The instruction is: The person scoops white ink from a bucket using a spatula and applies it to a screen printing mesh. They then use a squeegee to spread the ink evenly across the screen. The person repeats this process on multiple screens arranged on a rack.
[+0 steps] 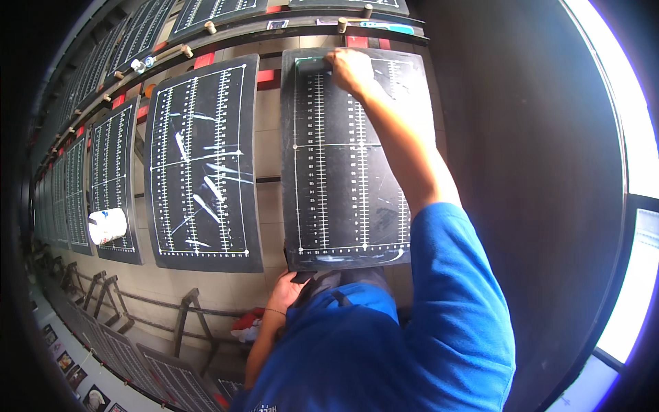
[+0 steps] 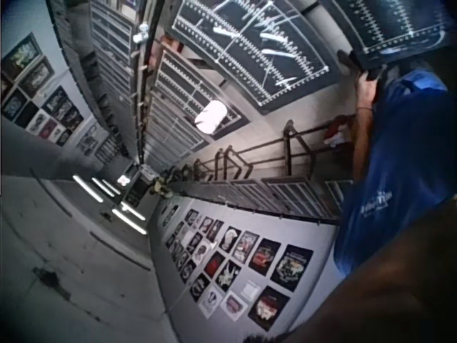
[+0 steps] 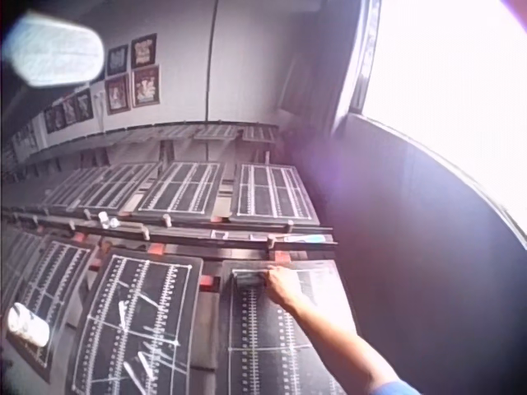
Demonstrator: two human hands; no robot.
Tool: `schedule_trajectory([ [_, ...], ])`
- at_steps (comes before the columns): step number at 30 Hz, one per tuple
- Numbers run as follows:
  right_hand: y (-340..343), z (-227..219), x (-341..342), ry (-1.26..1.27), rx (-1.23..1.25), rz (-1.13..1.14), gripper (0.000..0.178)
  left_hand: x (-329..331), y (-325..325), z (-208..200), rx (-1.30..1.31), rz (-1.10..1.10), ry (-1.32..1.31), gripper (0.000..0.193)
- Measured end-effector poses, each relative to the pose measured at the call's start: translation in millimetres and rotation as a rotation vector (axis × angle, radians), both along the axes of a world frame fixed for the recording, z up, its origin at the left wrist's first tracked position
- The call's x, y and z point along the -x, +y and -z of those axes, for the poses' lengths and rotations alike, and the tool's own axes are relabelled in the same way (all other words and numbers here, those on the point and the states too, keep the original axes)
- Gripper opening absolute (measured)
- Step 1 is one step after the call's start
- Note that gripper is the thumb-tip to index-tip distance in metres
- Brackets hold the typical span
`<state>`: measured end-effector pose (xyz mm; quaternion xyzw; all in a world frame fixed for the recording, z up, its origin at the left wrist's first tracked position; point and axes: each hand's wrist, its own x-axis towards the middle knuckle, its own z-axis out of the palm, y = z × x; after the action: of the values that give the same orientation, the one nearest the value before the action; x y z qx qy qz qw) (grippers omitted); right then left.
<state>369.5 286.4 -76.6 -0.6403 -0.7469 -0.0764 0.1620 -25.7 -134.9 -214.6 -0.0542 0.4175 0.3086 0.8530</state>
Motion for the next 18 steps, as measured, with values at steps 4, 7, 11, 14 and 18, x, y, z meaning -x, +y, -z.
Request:
schedule_trajectory([
  [4, -76.2, 12.2, 9.2, -0.005, 0.072, -0.025, 0.03, -16.1, 9.4, 5.4, -0.106, 0.157, -0.01, 0.038],
  [7, -167.9, -6.0, 35.8, 0.219, 0.103, -0.084, 0.037, -31.7, 25.4, -5.5, -0.121, 0.224, -0.1, 0.044],
  [11, -240.5, -30.7, 57.1, 0.17, 0.27, -0.044, 0.037, -32.9, 34.8, 10.1, -0.158, 0.286, -0.221, 0.047],
  [14, -227.9, -59.7, 60.7, 0.105, 0.7, 0.102, 0.029, -14.1, 39.5, 24.2, -0.189, 0.32, -0.131, 0.041],
  [18, -196.8, -58.2, 19.6, 0.39, 1.05, 0.247, 0.037, 21.7, 44.5, 28.1, -0.2, 0.278, -0.025, 0.041],
])
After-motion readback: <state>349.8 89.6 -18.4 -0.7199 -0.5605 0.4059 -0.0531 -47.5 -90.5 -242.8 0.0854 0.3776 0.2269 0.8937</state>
